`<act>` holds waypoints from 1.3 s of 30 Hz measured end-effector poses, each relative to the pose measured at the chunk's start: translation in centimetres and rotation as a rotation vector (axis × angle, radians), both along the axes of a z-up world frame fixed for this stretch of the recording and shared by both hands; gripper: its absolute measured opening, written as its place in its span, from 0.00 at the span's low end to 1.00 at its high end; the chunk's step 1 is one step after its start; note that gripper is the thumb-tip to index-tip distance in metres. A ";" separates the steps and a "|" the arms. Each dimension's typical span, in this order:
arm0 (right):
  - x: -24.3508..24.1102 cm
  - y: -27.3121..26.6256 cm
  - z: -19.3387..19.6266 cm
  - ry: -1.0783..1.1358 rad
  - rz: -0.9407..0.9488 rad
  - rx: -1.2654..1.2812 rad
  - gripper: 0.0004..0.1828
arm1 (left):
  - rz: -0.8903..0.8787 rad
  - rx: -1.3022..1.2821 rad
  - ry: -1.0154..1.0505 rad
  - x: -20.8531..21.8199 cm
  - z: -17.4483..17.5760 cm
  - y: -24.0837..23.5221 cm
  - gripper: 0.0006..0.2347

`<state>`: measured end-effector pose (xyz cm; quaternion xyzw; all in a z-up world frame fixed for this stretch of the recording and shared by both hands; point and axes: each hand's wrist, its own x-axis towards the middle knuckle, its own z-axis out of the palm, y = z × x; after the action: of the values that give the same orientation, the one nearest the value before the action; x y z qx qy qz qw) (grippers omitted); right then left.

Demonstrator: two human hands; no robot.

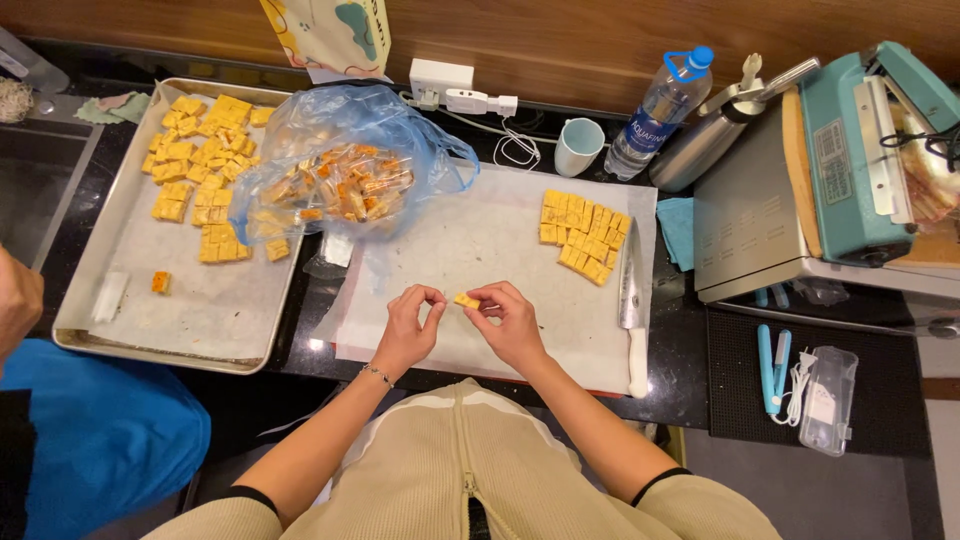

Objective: The person wraps small yellow rectangular food items in clear plastic wrappers by hand. They pick up the items from a cutting board, fold the wrappers around them, and place the wrapped items into a blue plastic bag. Another person is visible on the left side of the frame performing a similar task.

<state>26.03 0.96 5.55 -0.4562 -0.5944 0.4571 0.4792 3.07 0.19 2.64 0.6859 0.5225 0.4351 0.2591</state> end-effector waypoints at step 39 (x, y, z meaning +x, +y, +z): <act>1.0 -1.3 -2.6 -0.452 0.162 0.118 0.24 | -0.046 -0.612 -0.246 1.5 1.2 2.0 0.03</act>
<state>27.06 -0.35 2.91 -0.4692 -0.7466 0.3449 0.3217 4.54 2.22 3.88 0.5301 0.5781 0.3316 0.5243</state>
